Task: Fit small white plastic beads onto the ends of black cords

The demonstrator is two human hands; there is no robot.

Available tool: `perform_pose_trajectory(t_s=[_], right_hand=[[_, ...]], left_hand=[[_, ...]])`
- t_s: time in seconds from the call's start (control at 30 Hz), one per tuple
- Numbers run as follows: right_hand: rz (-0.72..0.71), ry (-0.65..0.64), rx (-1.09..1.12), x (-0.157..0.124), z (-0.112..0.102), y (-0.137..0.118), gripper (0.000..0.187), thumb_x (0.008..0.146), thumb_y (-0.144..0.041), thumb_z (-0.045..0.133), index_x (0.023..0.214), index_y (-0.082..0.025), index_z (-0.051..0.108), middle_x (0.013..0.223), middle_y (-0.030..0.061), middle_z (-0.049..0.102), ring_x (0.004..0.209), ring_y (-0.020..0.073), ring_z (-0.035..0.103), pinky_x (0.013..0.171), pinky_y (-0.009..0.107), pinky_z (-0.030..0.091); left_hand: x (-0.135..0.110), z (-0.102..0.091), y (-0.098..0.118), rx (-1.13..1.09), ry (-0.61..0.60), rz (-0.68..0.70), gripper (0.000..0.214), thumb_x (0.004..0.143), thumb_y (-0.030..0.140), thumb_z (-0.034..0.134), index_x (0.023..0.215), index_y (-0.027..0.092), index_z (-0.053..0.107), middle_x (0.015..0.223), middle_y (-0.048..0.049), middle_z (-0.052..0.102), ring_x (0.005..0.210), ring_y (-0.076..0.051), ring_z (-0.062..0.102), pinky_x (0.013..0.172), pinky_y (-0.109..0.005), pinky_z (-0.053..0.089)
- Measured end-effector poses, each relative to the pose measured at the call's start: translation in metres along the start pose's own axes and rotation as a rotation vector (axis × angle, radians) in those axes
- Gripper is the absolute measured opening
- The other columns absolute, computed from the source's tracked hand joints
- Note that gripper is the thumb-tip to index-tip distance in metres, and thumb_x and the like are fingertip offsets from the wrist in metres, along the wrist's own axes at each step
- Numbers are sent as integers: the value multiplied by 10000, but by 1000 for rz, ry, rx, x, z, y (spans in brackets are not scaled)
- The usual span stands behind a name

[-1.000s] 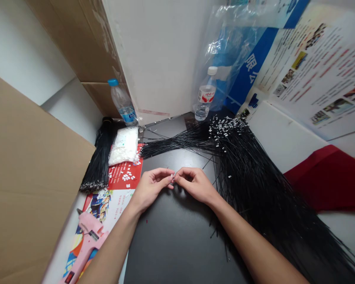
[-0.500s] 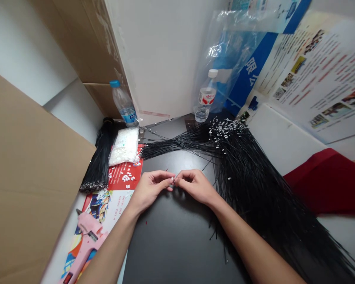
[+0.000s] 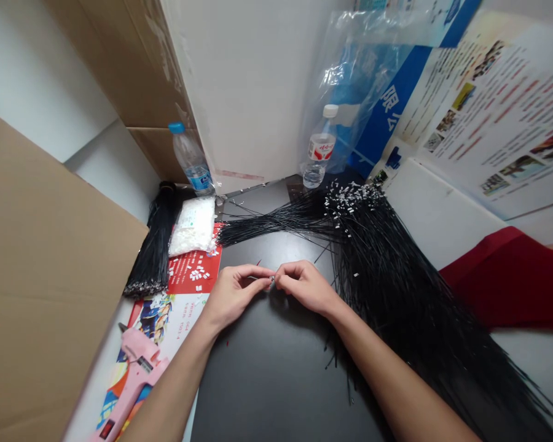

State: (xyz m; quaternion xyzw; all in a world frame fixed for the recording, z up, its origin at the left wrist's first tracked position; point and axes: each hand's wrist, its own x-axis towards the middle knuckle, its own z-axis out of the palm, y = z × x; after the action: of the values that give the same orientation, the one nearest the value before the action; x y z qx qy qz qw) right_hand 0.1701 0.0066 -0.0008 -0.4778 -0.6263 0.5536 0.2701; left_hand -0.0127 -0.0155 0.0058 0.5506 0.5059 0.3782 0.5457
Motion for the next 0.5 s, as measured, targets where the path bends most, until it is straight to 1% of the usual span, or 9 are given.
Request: perform_pose_trajectory(t_s=[0.13,0.23,0.37,0.5], right_hand=[[15,-10,3,0,0,-2,196,732,-242,494,596,-150,601,515,-39,472,500,70,370,493,201,269],[20,-10,-2,-1,1,-3,193,728,-244,496,583,-153,586,514,-39,474,503,74,375,498,209,270],[12,-7,-27,-1,2,-3,208,738,-247,499,582,-150,596,515,-37,480,513,79,389,515,216,280],[-11,-19,-17,-1,1,-1,222,758,-247,503,593,-145,612,509,-38,479,510,76,389,518,210,285]], left_hand=[[-1,1,0,41,-5,43,170,810,277,712,930,186,790,913,-66,782,831,-198,719,771,-290,553],[-1,3,-1,50,5,67,164,820,275,702,933,185,780,930,-63,774,839,-191,716,784,-285,556],[-2,6,0,81,38,88,153,827,258,677,919,173,766,911,-62,765,815,-183,713,765,-274,559],[-4,8,2,160,82,150,141,828,229,654,888,176,770,890,-62,759,794,-182,707,746,-273,556]])
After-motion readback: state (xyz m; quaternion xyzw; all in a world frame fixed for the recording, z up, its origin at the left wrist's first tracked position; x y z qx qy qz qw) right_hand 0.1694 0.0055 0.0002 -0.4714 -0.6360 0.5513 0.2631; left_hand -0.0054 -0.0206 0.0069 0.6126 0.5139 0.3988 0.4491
